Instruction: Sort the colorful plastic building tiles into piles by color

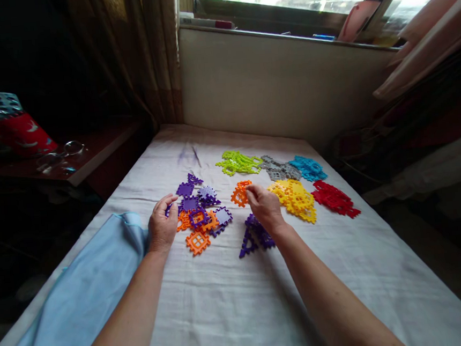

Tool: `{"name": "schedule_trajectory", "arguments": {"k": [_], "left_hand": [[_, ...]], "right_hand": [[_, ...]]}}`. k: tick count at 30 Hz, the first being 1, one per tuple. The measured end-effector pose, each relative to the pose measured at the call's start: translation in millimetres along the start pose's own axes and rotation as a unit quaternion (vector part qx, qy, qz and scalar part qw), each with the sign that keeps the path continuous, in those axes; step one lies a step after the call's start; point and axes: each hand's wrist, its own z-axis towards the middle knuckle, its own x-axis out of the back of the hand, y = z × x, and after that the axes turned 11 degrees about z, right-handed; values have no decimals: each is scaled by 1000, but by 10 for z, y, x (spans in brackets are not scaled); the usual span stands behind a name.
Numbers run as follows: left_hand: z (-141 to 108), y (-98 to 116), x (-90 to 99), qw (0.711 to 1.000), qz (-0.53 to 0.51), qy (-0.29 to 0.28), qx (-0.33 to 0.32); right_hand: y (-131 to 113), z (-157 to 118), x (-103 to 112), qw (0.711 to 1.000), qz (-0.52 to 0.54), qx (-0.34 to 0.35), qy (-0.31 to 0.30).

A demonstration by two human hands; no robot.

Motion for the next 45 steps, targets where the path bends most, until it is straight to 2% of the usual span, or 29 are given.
{"name": "schedule_trajectory", "arguments": {"k": [4, 7, 12, 14, 17, 20, 22, 24, 27, 30, 34, 37, 45], "left_hand": [[-1, -2, 2, 1000, -3, 5, -1], [-1, -4, 0, 1000, -5, 7, -2], [2, -20, -9, 1000, -8, 14, -5], [5, -32, -11, 1000, -8, 16, -4], [6, -30, -2, 1000, 1, 13, -5], [-6, 30, 22, 999, 27, 9, -35], [-25, 101, 45, 995, 53, -22, -78], [-49, 175, 70, 985, 85, -91, -117], [-80, 246, 98, 959, 120, -211, -145], [-98, 243, 101, 938, 136, -270, -168], [-114, 198, 78, 933, 147, -266, -192], [-126, 196, 74, 937, 147, -250, -197], [-173, 355, 86, 940, 138, -205, -236]], "right_hand": [[-87, 373, -65, 997, -49, -53, -13], [-112, 422, -40, 994, -81, -64, -23], [-170, 97, -82, 998, -35, 39, -16], [-220, -88, -164, 993, 8, 101, -66], [-298, -305, -286, 966, 41, 196, -165], [-358, -414, -351, 952, 39, 217, -212], [-389, -446, -362, 955, 42, 208, -209], [-416, -462, -354, 960, 46, 198, -191], [-437, -456, -294, 966, 44, 188, -172], [-403, -393, -163, 970, 38, 182, -155], [-272, -266, 42, 982, 35, 150, -113], [-195, -231, 92, 981, 62, 132, -128], [-333, -378, -152, 958, 184, 156, -156]]}}
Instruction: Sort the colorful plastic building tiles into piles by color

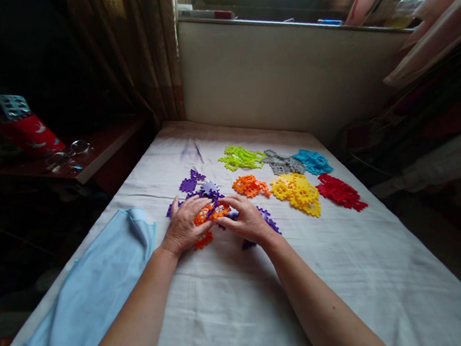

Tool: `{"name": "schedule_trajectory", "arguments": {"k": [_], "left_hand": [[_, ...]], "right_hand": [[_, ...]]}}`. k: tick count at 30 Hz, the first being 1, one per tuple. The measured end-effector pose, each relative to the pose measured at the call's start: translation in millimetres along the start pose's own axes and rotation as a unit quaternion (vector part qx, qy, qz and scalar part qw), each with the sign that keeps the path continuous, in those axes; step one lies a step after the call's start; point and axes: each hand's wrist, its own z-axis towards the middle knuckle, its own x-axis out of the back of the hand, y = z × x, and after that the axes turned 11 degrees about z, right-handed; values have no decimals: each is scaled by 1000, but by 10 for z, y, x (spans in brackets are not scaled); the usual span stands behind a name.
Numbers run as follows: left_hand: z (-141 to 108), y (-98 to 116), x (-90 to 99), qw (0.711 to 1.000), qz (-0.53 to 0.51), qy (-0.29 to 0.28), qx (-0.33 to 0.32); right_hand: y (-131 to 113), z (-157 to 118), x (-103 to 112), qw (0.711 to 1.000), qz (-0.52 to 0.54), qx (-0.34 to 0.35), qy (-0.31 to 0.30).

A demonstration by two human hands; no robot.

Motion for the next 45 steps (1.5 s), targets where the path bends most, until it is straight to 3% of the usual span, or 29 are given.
{"name": "schedule_trajectory", "arguments": {"k": [6, 10, 18, 21, 25, 30, 33, 36, 41, 45], "left_hand": [[25, -22, 17, 999, 10, 49, -6], [46, -87, 55, 997, 13, 63, 48], [31, 37, -22, 999, -9, 18, 42], [24, 2, -53, 998, 4, 36, 57], [28, -213, -23, 989, 16, 107, 99], [10, -473, 44, 957, -28, 177, 229], [3, -509, 43, 945, -62, 182, 263], [9, -500, 19, 945, -69, 183, 261], [15, -499, 2, 943, -86, 182, 264], [20, -492, 10, 941, -102, 182, 266]], "right_hand": [[25, 50, -13, 999, -32, -18, 12], [100, 71, 116, 997, -47, -37, 50], [101, 85, 80, 997, 61, -24, 45], [187, 93, 146, 994, -13, -36, 99], [359, 93, 377, 973, -159, -97, 137], [452, 34, 509, 954, -225, -152, 131], [413, 0, 459, 952, -228, -159, 133], [292, 2, 320, 965, -204, -101, 128], [-10, 75, -78, 985, -173, 9, -8], [-141, 150, -322, 977, -197, 18, -79]]}}
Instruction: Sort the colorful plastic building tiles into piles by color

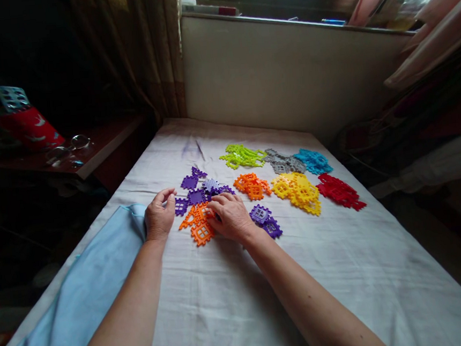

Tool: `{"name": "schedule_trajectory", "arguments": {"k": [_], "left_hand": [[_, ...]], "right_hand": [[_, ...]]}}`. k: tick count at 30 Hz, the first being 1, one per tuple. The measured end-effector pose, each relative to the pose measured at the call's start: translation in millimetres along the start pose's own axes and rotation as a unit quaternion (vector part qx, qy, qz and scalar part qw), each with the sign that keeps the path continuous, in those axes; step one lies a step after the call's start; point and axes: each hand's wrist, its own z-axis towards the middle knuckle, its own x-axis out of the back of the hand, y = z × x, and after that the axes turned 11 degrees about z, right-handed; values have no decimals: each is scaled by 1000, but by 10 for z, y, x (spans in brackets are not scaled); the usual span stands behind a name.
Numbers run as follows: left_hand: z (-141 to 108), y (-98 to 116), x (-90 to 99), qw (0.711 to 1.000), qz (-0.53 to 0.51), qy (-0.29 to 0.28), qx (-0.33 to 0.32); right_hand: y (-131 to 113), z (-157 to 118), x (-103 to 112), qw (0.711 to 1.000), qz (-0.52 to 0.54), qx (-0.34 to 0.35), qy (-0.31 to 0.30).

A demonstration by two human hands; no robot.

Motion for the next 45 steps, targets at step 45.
{"name": "schedule_trajectory", "arguments": {"k": [45], "left_hand": [[-10, 43, 2, 999, -4, -26, 27]], "right_hand": [[256, -30, 245, 992, 14, -82, 90]]}}
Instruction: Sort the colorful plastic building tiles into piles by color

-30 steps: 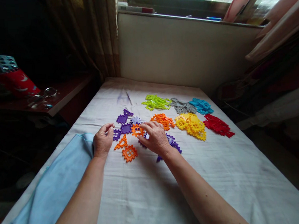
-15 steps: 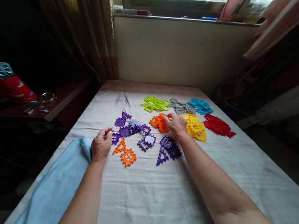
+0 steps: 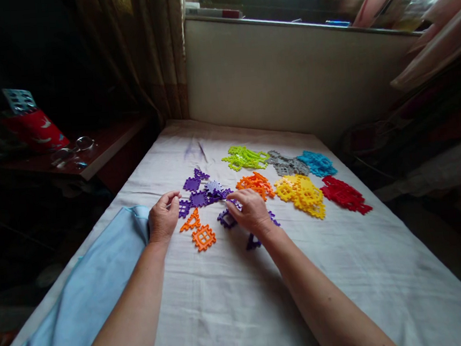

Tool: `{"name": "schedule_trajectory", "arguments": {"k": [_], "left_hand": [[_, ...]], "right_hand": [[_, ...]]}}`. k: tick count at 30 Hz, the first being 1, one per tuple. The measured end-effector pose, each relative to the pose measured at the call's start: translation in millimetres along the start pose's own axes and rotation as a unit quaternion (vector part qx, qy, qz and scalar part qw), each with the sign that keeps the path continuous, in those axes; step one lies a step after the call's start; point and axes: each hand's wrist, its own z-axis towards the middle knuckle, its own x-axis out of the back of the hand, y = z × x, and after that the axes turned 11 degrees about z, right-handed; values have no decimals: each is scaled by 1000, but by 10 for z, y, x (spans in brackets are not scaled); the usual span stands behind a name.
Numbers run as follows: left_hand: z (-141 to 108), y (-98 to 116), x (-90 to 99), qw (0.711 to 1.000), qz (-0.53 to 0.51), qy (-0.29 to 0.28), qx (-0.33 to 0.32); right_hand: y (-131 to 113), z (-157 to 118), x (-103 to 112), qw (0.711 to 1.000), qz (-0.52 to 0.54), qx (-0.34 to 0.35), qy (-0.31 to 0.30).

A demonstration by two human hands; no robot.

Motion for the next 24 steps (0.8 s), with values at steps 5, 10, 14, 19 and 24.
{"name": "schedule_trajectory", "arguments": {"k": [5, 10, 14, 19, 24], "left_hand": [[3, -4, -5, 1000, -5, -1, -8], [6, 3, -2, 1000, -6, -1, -3], [5, 5, 7, 1000, 0, -6, -7], [3, 0, 0, 1000, 1, -5, -5], [1, 3, -4, 1000, 6, -3, -4]], "right_hand": [[-531, -240, -171, 987, -29, 56, -150], [-709, -386, -276, 984, -75, 34, -158], [-662, -385, -228, 987, -61, 35, -145], [-196, -134, 94, 996, -77, -23, -32], [434, 162, 338, 978, -146, -143, 43]]}}
